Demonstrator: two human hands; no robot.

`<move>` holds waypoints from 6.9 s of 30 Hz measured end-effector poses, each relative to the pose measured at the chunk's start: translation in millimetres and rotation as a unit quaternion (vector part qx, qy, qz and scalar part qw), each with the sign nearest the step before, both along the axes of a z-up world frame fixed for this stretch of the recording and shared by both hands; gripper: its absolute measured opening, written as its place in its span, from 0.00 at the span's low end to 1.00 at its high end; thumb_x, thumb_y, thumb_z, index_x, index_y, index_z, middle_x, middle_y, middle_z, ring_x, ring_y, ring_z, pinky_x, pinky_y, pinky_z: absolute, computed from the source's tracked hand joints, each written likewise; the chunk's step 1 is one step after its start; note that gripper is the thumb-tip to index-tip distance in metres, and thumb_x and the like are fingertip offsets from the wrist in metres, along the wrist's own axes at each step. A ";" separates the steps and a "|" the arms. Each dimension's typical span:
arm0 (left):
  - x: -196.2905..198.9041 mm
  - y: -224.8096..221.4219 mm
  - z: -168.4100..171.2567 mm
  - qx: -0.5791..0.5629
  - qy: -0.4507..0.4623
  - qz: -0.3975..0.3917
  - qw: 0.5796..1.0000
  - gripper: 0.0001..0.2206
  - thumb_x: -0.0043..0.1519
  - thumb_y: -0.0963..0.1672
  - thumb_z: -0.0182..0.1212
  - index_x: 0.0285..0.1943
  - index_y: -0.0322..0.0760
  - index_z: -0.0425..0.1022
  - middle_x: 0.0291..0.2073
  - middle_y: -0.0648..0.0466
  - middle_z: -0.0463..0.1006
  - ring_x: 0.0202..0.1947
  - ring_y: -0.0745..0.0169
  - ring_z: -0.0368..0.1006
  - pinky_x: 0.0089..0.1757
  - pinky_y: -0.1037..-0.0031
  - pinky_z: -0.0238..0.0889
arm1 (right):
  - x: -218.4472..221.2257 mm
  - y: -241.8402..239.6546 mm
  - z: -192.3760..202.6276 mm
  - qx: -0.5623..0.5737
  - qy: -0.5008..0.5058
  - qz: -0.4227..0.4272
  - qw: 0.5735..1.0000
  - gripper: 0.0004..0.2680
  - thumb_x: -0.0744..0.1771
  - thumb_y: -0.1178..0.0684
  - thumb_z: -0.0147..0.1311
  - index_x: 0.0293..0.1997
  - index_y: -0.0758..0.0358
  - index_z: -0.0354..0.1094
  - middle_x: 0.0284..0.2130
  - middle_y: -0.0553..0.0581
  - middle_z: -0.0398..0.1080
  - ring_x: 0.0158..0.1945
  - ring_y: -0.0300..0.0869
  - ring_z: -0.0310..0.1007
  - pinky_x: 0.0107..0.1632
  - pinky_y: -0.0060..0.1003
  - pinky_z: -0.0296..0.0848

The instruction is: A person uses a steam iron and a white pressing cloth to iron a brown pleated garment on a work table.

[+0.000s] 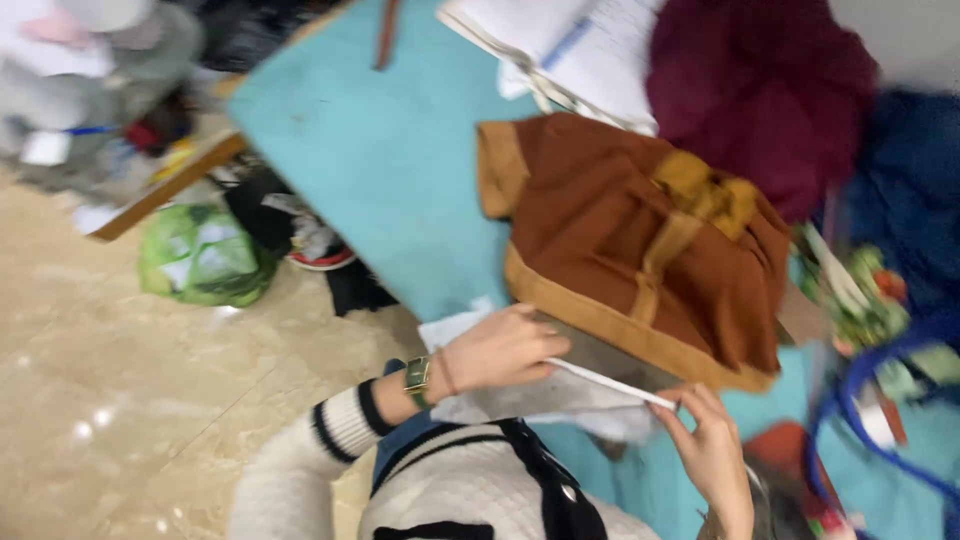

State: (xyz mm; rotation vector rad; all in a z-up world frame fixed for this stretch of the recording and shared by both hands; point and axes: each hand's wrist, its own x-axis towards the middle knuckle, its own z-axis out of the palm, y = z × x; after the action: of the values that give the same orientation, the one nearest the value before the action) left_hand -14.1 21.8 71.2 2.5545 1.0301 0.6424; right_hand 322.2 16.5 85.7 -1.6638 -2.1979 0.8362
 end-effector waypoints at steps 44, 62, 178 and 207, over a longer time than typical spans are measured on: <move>41.5 75.7 -58.9 -0.008 -0.058 0.361 0.931 0.26 0.63 0.43 0.67 0.69 0.45 0.62 0.42 0.48 0.77 0.36 0.48 0.79 0.44 0.61 0.63 | -64.9 35.1 -70.8 0.195 -0.050 0.108 0.974 0.23 0.70 0.33 0.43 0.73 0.46 0.58 0.73 0.62 0.52 0.74 0.61 0.50 0.72 0.63 0.48; 40.5 -7.6 -70.6 0.104 0.150 0.285 0.941 0.34 0.69 0.61 0.48 0.78 0.42 0.60 0.77 0.57 0.55 0.77 0.54 0.48 0.68 0.48 0.47 | 217.4 -113.2 -25.6 0.122 -0.388 -0.236 0.883 0.36 0.61 0.42 0.67 0.78 0.62 0.59 0.47 0.75 0.74 0.49 0.70 0.71 0.43 0.62 0.70; 15.4 -26.4 -57.0 0.037 -0.133 0.410 0.902 0.20 0.71 0.53 0.49 0.67 0.42 0.69 0.70 0.50 0.65 0.78 0.36 0.35 0.64 0.30 0.15 | -136.5 89.2 28.4 0.245 -0.197 0.182 0.932 0.21 0.68 0.26 0.46 0.41 0.55 0.65 0.15 0.57 0.73 0.22 0.49 0.79 0.38 0.40 0.74; 39.1 -54.6 -83.9 -0.250 -0.204 0.370 0.871 0.36 0.68 0.51 0.58 0.79 0.31 0.43 0.74 0.34 0.52 0.77 0.29 0.33 0.65 0.33 0.17 | 47.9 23.8 -1.7 0.231 -0.174 0.120 0.950 0.21 0.69 0.26 0.35 0.39 0.50 0.66 0.16 0.52 0.70 0.23 0.45 0.75 0.41 0.37 0.72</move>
State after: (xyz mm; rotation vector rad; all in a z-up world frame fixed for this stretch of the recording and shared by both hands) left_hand 25.0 -32.8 -12.7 1.4484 1.7302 0.8945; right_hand 370.1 40.2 84.0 -1.4079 -2.6058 0.0442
